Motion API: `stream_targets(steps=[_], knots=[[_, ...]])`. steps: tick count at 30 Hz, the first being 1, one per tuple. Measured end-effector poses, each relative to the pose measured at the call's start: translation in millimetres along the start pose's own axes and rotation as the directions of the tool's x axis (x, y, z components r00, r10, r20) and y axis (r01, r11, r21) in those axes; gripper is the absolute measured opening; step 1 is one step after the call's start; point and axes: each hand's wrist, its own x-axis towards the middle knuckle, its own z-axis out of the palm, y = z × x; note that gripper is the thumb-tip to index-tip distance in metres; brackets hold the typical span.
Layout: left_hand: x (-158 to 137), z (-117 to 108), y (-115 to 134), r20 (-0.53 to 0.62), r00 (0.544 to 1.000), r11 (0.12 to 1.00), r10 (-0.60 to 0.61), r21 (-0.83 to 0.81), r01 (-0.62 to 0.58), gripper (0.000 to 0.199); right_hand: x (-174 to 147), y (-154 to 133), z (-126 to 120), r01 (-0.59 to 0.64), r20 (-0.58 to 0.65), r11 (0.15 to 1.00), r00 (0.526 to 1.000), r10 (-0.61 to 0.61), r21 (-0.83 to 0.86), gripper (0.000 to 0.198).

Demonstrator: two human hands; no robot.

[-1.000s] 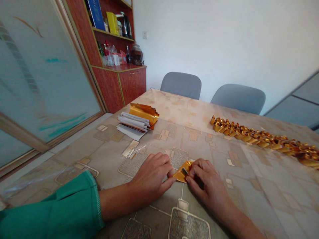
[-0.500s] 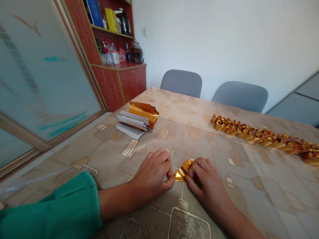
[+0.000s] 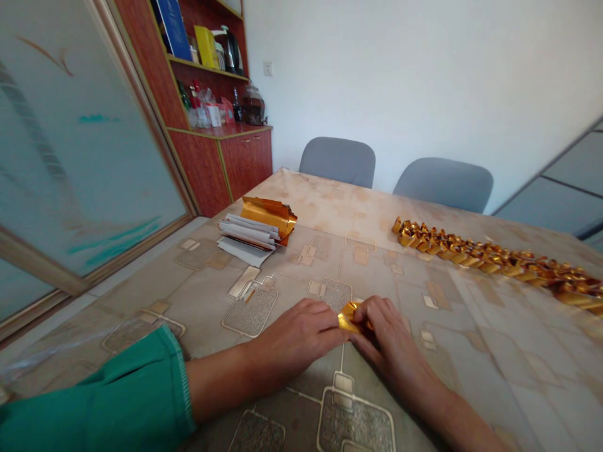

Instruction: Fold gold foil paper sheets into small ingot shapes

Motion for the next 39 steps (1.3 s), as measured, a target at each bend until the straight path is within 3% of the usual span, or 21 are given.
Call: stream_targets(steps=[5,16,25,29,32,39], knots=[[-2,1,3,0.052,0.998,0.992,0.028,0.120,-0.034,0.016,-3,5,-9,0.062,0.068,0.996,0.995,-0.066,0.066,0.014],[-5,5,12,0.038,0.999,0.985,0.007,0.172,-0.013,0.018,-10,12,-25,0.306,0.174,0.950,0.941,-0.290,-0.068,0.018],[-32,-11,19,-0.031,0.998,0.998,-0.052,0.046,0.053,0.026,-12,6,-46,0.257,0.296,0.965,0.919,-0.261,0.053,0.030],[-16,-12,17,0.022,0.993,0.992,-0.113,0.065,0.111,0.015,-12,7,-43,0.259,0.297,0.965,0.918,-0.262,0.051,0.027],[6,-3,7,0.068,0.996,0.988,-0.050,0.153,0.039,0.012,-12,7,-41,0.258,0.272,0.965,0.927,-0.260,0.045,0.025],[22,10,-7,0.005,1.000,0.991,0.005,0.132,-0.006,0.010,-14,9,-41,0.231,0.199,0.960,0.945,-0.261,0.161,0.032]])
